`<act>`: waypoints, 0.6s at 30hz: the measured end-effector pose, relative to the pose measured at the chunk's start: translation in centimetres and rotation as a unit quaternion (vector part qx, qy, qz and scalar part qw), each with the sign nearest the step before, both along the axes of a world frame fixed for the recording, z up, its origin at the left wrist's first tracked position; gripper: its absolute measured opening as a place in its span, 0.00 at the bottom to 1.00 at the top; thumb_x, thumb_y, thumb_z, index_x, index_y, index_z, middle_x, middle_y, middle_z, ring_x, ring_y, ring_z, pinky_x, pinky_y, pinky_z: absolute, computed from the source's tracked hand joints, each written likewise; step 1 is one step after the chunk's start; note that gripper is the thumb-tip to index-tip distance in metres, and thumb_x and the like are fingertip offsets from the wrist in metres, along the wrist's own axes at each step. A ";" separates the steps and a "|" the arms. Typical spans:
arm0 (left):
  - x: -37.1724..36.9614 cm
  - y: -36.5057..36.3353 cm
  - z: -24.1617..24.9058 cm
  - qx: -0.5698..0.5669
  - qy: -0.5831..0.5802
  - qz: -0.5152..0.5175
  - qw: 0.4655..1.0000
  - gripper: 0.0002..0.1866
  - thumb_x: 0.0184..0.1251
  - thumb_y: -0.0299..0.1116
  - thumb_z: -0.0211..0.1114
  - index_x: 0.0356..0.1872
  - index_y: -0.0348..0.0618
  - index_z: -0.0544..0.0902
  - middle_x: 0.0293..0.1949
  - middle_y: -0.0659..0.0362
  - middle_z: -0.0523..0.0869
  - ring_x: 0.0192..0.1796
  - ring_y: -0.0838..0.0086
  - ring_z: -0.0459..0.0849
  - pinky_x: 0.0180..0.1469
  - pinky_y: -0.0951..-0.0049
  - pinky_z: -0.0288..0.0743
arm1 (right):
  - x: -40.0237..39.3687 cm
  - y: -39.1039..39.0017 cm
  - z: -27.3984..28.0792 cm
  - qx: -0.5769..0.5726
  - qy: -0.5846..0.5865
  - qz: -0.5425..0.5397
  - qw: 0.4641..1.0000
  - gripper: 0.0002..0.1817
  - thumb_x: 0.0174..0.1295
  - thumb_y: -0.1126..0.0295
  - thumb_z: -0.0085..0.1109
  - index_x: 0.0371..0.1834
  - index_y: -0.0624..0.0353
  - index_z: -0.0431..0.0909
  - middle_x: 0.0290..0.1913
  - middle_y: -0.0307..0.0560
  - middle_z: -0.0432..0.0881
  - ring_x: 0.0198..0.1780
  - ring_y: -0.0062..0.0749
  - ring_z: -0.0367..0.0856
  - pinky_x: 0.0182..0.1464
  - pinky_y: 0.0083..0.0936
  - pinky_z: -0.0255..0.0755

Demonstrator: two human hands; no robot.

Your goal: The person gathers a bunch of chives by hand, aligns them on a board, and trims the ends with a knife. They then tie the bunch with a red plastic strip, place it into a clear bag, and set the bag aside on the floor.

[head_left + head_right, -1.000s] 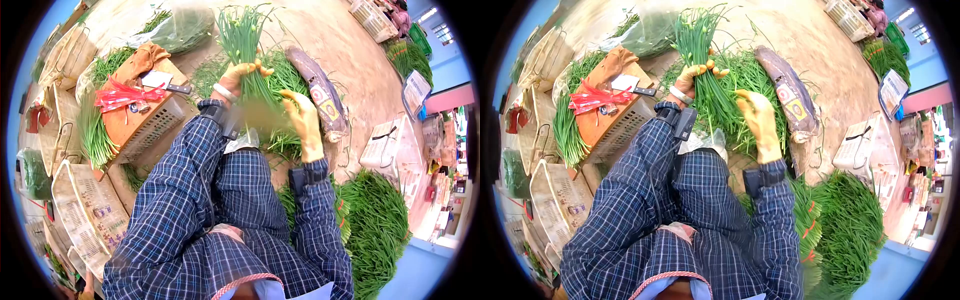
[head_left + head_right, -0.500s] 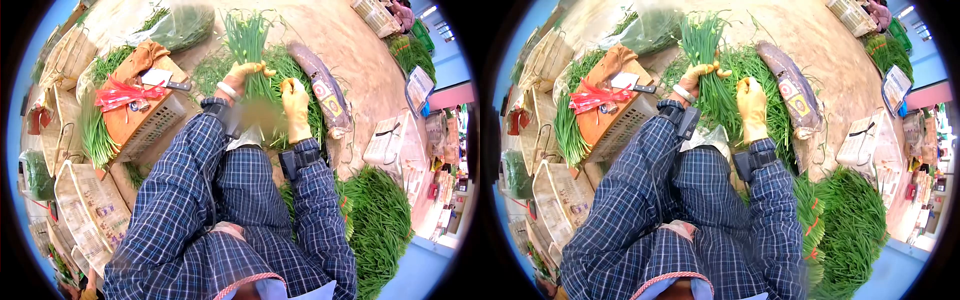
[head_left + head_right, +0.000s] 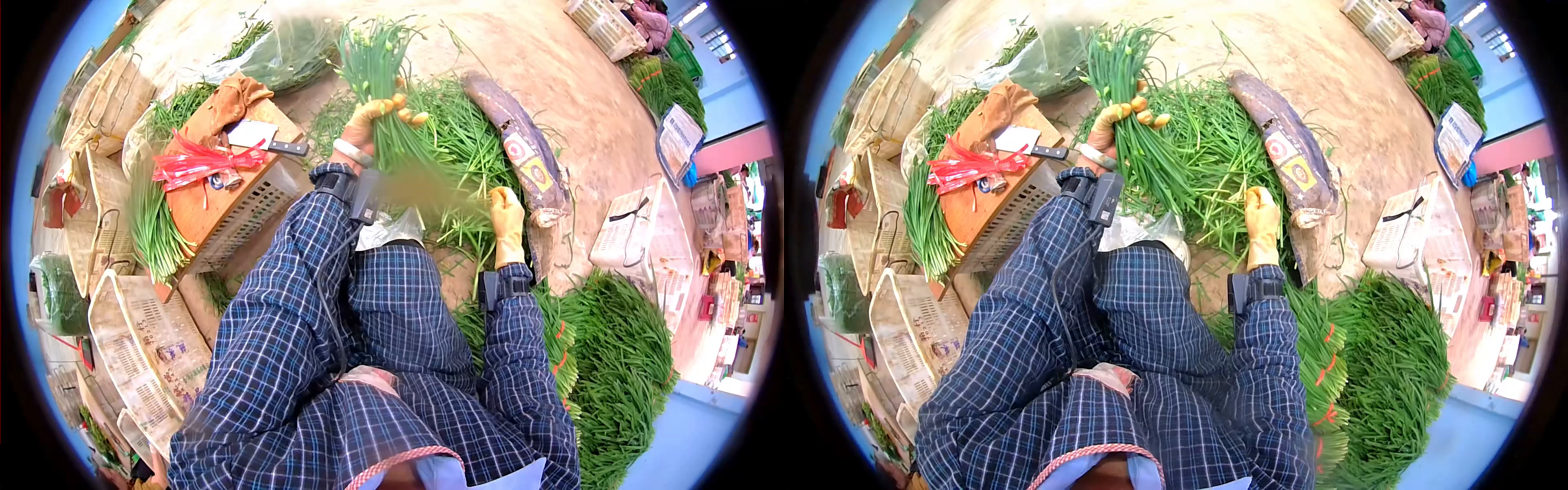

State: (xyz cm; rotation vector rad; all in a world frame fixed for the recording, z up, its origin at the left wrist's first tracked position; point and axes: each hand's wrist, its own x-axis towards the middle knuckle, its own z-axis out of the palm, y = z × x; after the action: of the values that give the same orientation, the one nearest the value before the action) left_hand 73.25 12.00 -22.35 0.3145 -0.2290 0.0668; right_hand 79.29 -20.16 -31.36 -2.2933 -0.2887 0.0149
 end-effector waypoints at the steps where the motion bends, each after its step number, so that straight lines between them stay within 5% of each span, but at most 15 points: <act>1: -0.2 0.0 0.3 -0.010 -0.007 0.002 1.000 0.29 0.54 0.22 0.65 0.60 0.43 0.68 0.35 0.62 0.79 0.39 0.69 0.83 0.66 0.51 0.68 | -0.1 -0.8 -0.6 -0.054 0.000 -0.005 0.999 0.11 0.64 0.63 0.54 0.40 0.57 0.80 0.34 0.56 0.84 0.38 0.49 0.83 0.39 0.36 0.74; 5: -0.3 0.3 1.5 -0.018 -0.023 0.031 0.999 0.28 0.56 0.26 0.66 0.59 0.43 0.69 0.35 0.63 0.77 0.38 0.70 0.81 0.66 0.51 0.67 | -0.6 -2.9 -3.3 -0.263 0.027 0.075 0.962 0.15 0.61 0.60 0.56 0.48 0.51 0.80 0.40 0.57 0.83 0.44 0.52 0.81 0.47 0.42 0.73; 7: 0.0 0.9 1.1 -0.015 -0.018 0.045 0.999 0.27 0.57 0.26 0.66 0.59 0.43 0.69 0.35 0.62 0.78 0.39 0.70 0.81 0.67 0.51 0.66 | -1.2 -0.8 -0.2 -0.243 -0.002 0.091 0.966 0.22 0.59 0.58 0.60 0.54 0.56 0.76 0.43 0.59 0.83 0.46 0.54 0.80 0.49 0.42 0.73; 8: 0.2 1.0 0.8 -0.016 -0.013 0.050 0.999 0.26 0.57 0.26 0.66 0.58 0.43 0.70 0.36 0.62 0.78 0.39 0.70 0.82 0.67 0.50 0.66 | -1.5 0.6 2.0 -0.171 -0.053 0.133 0.975 0.30 0.55 0.57 0.65 0.58 0.62 0.72 0.49 0.62 0.80 0.50 0.55 0.79 0.53 0.40 0.72; 10: 0.4 0.7 1.0 -0.039 0.033 0.056 0.997 0.23 0.57 0.25 0.65 0.55 0.42 0.73 0.35 0.60 0.80 0.38 0.69 0.82 0.66 0.50 0.67 | -2.4 3.8 5.9 0.000 0.040 0.210 0.977 0.43 0.47 0.57 0.71 0.65 0.63 0.65 0.63 0.60 0.71 0.63 0.47 0.71 0.65 0.37 0.64; 13: 0.8 0.0 1.4 -0.064 0.070 0.077 0.992 0.19 0.57 0.24 0.65 0.52 0.41 0.75 0.33 0.59 0.82 0.36 0.69 0.83 0.64 0.51 0.70 | -2.7 7.9 6.9 0.076 0.180 0.280 0.940 0.49 0.42 0.52 0.75 0.67 0.63 0.62 0.63 0.60 0.71 0.63 0.49 0.70 0.68 0.36 0.61; 14: 0.8 -0.2 1.5 -0.073 0.070 0.083 0.991 0.19 0.57 0.24 0.65 0.51 0.41 0.75 0.33 0.59 0.82 0.36 0.69 0.83 0.64 0.51 0.70 | -2.6 8.7 5.0 0.095 0.268 0.240 0.928 0.51 0.40 0.48 0.75 0.67 0.63 0.62 0.61 0.61 0.72 0.63 0.50 0.71 0.67 0.36 0.62; 17: 1.1 -0.3 1.7 -0.090 0.055 0.091 0.990 0.18 0.57 0.24 0.64 0.50 0.41 0.76 0.34 0.59 0.82 0.37 0.69 0.83 0.64 0.50 0.69 | -1.5 11.2 -5.5 -0.137 0.305 0.227 0.915 0.56 0.38 0.36 0.71 0.66 0.64 0.62 0.56 0.69 0.75 0.60 0.53 0.72 0.62 0.38 0.68; 18: 1.0 -0.5 2.1 -0.089 0.052 0.091 0.991 0.18 0.57 0.24 0.64 0.50 0.41 0.76 0.34 0.59 0.82 0.37 0.69 0.83 0.65 0.50 0.68 | -2.6 12.4 -5.7 -0.077 0.304 0.208 0.926 0.55 0.39 0.36 0.70 0.65 0.65 0.63 0.55 0.70 0.75 0.60 0.52 0.73 0.60 0.37 0.69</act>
State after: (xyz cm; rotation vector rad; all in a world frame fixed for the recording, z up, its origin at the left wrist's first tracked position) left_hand 74.26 11.52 -20.30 0.1592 -0.0902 0.2494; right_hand 76.69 -7.78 -37.03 -2.2074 -0.4476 0.9755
